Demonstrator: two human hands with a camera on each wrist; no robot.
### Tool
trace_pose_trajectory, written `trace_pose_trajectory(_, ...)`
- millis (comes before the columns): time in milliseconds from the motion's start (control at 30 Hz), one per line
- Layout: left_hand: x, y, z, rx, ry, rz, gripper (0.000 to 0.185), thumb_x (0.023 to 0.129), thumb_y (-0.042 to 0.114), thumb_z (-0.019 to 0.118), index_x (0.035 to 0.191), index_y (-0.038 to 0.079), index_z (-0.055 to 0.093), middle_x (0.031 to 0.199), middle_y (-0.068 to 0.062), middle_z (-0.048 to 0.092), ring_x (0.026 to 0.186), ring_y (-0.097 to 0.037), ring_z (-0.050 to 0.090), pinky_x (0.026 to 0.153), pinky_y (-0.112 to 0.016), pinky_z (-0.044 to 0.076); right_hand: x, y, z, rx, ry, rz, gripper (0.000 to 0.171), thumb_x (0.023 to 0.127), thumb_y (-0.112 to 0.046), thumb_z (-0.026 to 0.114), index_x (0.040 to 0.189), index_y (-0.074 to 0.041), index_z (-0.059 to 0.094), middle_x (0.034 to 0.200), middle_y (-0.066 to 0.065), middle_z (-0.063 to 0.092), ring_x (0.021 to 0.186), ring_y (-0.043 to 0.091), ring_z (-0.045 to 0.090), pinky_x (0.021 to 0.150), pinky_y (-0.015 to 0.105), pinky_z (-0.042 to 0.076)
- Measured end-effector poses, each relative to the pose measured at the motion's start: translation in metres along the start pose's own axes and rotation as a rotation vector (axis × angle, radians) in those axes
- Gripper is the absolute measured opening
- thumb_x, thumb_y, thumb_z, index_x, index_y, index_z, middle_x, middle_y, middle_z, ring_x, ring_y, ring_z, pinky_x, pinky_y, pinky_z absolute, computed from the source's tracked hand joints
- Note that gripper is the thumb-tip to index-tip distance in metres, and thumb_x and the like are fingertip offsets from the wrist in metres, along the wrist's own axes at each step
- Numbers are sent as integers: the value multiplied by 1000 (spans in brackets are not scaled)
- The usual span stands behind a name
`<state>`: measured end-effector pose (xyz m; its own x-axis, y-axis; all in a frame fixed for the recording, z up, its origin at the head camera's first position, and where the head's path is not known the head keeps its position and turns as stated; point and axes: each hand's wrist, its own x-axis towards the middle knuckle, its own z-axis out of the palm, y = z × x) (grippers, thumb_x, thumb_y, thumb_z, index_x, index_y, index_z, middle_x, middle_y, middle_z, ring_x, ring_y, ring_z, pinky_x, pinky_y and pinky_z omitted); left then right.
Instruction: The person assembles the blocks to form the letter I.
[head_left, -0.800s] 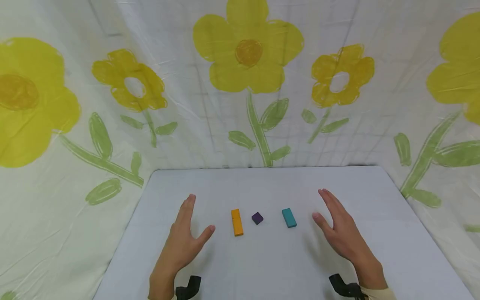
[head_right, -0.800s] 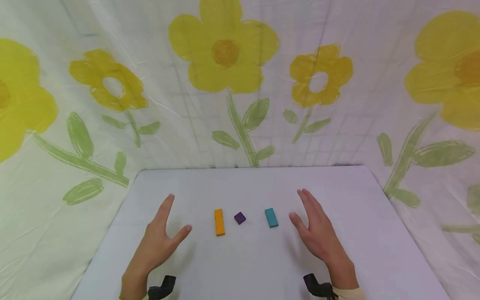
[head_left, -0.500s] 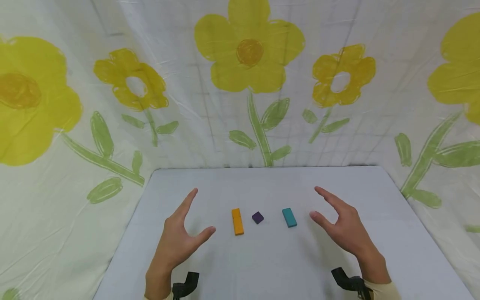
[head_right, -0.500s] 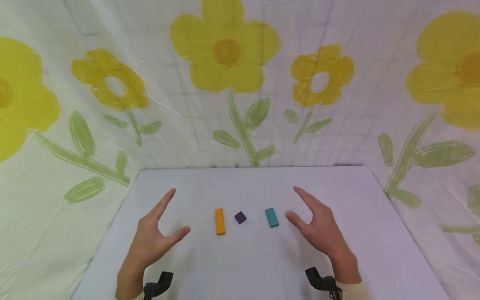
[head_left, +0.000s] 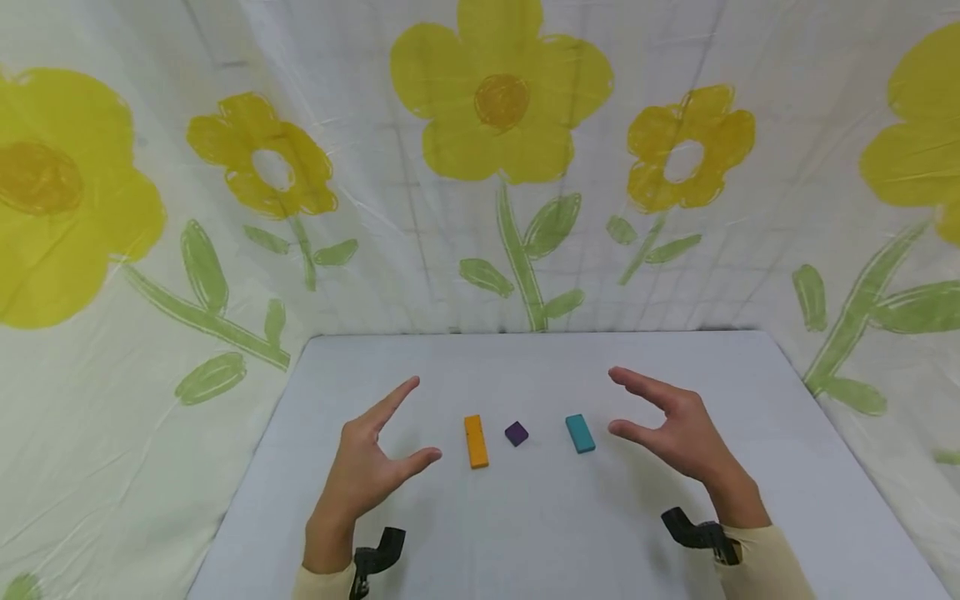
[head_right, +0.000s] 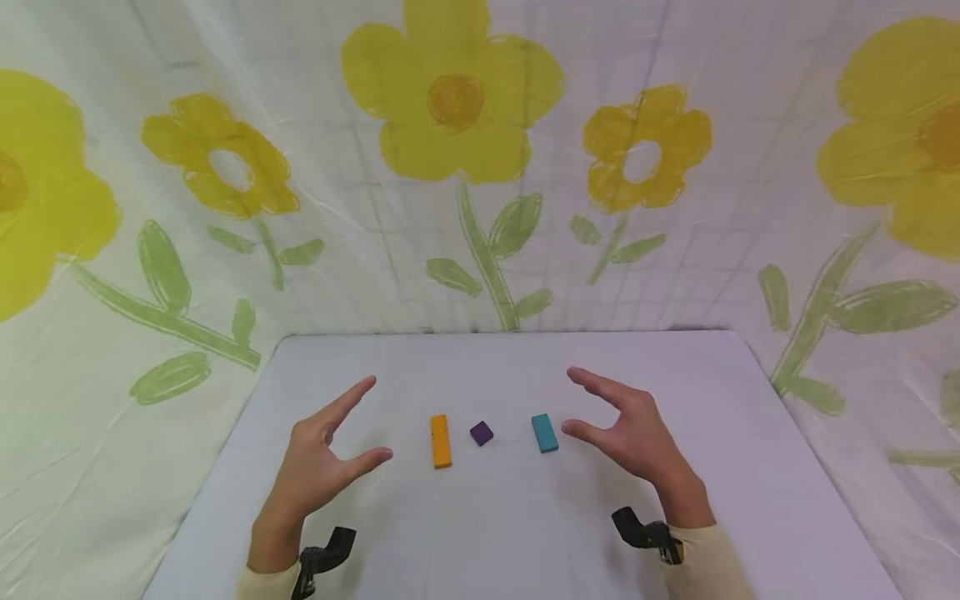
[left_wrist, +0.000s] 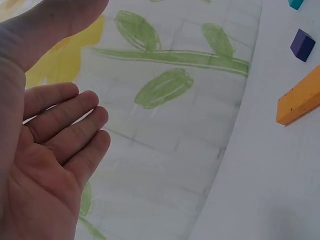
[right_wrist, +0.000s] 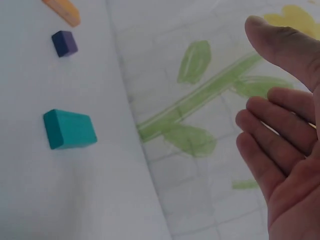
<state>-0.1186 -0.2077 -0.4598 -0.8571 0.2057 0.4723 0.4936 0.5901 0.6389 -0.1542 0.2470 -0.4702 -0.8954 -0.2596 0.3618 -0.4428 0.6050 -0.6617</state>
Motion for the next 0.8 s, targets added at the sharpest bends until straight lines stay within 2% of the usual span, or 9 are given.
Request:
trace_pose_trajectory(100, 0, -6, 5, -22, -23, -20, 97, 77, 28, 102, 162, 24, 55, 159, -2, 63, 147, -29, 61, 117, -53, 55, 3, 7, 4, 6, -23, -8, 71, 88, -30, 95, 153, -24, 66, 149, -3, 71, 137, 6, 65, 111, 3, 37)
trace_pose_trajectory(167, 0, -10, 9, -41, -41, -34, 96, 77, 28, 102, 162, 24, 56, 159, -4, 63, 147, -31, 61, 115, -61, 55, 4, 12, 6, 9, -35, -13, 69, 88, -31, 95, 151, -24, 68, 147, -3, 73, 135, 1, 64, 110, 3, 38)
trace_pose_trajectory(233, 0, -13, 14, -64, -59, -54, 95, 78, 29, 102, 161, 24, 57, 160, -4, 63, 148, -31, 61, 115, -62, 54, 5, 17, 8, 18, -46, -17, 67, 88, -30, 95, 150, -23, 69, 146, -3, 74, 134, 3, 66, 110, 3, 39)
trace_pose_trajectory(433, 0, -20, 29, -118, -115, -124, 92, 78, 28, 102, 159, 25, 59, 160, -1, 62, 149, -30, 59, 119, -62, 51, 7, 32, 17, 22, -95, -25, 64, 89, -31, 94, 148, -20, 71, 144, -4, 74, 130, 23, 73, 109, 5, 43)
trace_pose_trajectory(600, -1, -27, 43, -123, -153, -163, 92, 77, 23, 103, 158, 25, 61, 159, -1, 63, 147, -31, 61, 119, -63, 50, 5, 44, 27, 34, -140, 9, 64, 90, -36, 93, 147, -19, 71, 145, -7, 74, 132, 25, 72, 110, 13, 47)
trace_pose_trajectory(800, -1, -32, 58, -146, -204, -238, 89, 78, 23, 102, 157, 27, 61, 160, 1, 62, 150, -31, 58, 122, -64, 47, 3, 54, 38, 70, -178, 30, 64, 89, -33, 94, 147, -16, 71, 145, -4, 74, 133, 28, 72, 112, 24, 53)
